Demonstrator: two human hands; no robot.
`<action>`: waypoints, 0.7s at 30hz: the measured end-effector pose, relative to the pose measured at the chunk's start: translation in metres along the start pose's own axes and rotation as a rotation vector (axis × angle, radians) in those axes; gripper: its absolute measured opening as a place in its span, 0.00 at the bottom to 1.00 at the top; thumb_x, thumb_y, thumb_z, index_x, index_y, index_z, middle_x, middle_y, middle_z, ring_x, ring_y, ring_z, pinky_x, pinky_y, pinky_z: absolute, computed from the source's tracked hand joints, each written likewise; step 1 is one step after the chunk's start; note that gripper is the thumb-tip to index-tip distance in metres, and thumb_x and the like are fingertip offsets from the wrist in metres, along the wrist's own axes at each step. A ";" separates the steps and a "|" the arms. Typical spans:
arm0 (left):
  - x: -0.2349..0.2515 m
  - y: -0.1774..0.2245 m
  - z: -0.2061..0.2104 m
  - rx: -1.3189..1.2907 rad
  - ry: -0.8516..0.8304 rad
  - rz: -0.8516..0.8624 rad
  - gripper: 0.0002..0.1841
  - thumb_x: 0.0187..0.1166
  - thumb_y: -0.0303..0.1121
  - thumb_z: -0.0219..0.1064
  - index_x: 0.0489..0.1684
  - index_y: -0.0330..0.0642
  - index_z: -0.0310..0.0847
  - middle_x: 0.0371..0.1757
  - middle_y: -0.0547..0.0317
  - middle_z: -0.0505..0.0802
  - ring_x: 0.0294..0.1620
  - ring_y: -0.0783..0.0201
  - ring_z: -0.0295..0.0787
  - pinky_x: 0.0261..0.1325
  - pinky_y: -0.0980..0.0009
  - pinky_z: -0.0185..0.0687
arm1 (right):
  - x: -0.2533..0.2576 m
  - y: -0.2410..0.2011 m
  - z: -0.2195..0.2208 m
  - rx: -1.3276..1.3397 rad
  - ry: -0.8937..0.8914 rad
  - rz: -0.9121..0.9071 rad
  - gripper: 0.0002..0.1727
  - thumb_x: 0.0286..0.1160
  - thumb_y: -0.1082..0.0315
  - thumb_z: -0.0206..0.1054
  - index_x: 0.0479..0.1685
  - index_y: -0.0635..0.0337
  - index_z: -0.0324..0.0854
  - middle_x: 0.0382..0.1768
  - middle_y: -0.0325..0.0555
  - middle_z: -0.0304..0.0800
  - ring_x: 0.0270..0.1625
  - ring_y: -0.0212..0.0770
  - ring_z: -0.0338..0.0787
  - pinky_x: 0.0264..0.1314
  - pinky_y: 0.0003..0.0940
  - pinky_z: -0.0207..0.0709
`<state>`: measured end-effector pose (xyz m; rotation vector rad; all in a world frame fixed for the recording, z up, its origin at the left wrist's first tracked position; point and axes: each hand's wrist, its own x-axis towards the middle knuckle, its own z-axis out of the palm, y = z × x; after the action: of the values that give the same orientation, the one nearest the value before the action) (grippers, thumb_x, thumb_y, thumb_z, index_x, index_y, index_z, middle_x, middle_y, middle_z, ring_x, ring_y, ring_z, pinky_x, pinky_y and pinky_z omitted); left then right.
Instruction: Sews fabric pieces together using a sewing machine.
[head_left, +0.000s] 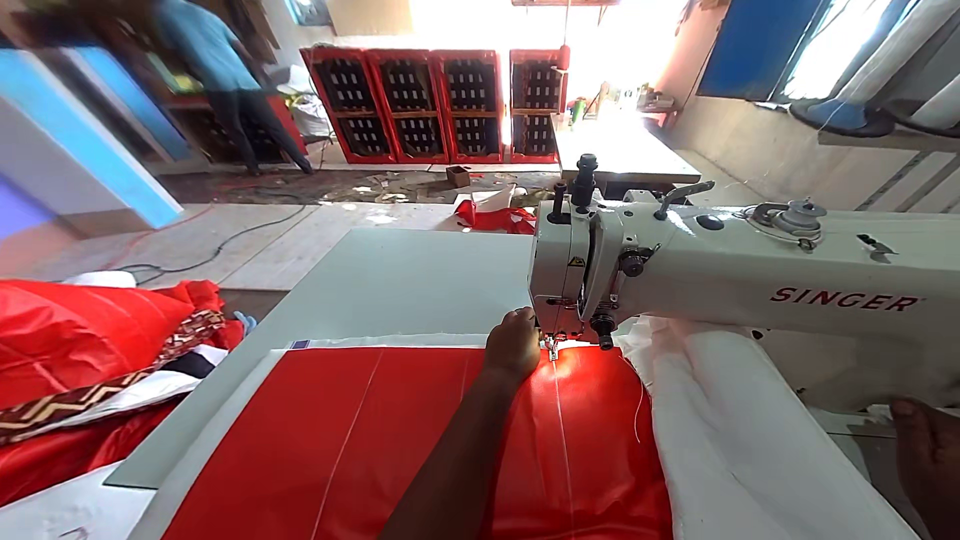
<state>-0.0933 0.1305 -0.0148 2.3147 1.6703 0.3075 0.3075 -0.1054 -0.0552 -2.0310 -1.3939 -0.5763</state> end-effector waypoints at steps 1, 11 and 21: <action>0.000 0.001 -0.001 -0.007 -0.017 -0.012 0.15 0.88 0.31 0.58 0.65 0.37 0.83 0.68 0.47 0.87 0.74 0.48 0.82 0.69 0.49 0.80 | -0.006 -0.002 0.003 -0.002 -0.013 0.021 0.36 0.95 0.51 0.41 0.55 0.81 0.83 0.53 0.79 0.88 0.59 0.76 0.88 0.64 0.73 0.74; 0.000 0.003 0.001 -0.010 -0.010 -0.029 0.16 0.88 0.32 0.57 0.67 0.38 0.82 0.69 0.47 0.87 0.73 0.48 0.83 0.69 0.48 0.80 | -0.030 0.016 0.020 -0.160 -0.071 -0.058 0.41 0.93 0.43 0.35 0.73 0.72 0.79 0.68 0.70 0.85 0.73 0.70 0.84 0.76 0.70 0.67; -0.001 -0.004 0.000 -0.037 0.016 0.013 0.18 0.89 0.32 0.58 0.70 0.34 0.82 0.72 0.42 0.85 0.76 0.42 0.80 0.73 0.47 0.78 | -0.020 -0.087 -0.023 0.543 -0.196 0.369 0.33 0.94 0.55 0.41 0.84 0.74 0.60 0.64 0.69 0.80 0.55 0.48 0.88 0.57 0.41 0.83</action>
<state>-0.0967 0.1306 -0.0164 2.3027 1.6433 0.3576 0.2184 -0.1121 -0.0313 -1.8496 -1.0834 0.1543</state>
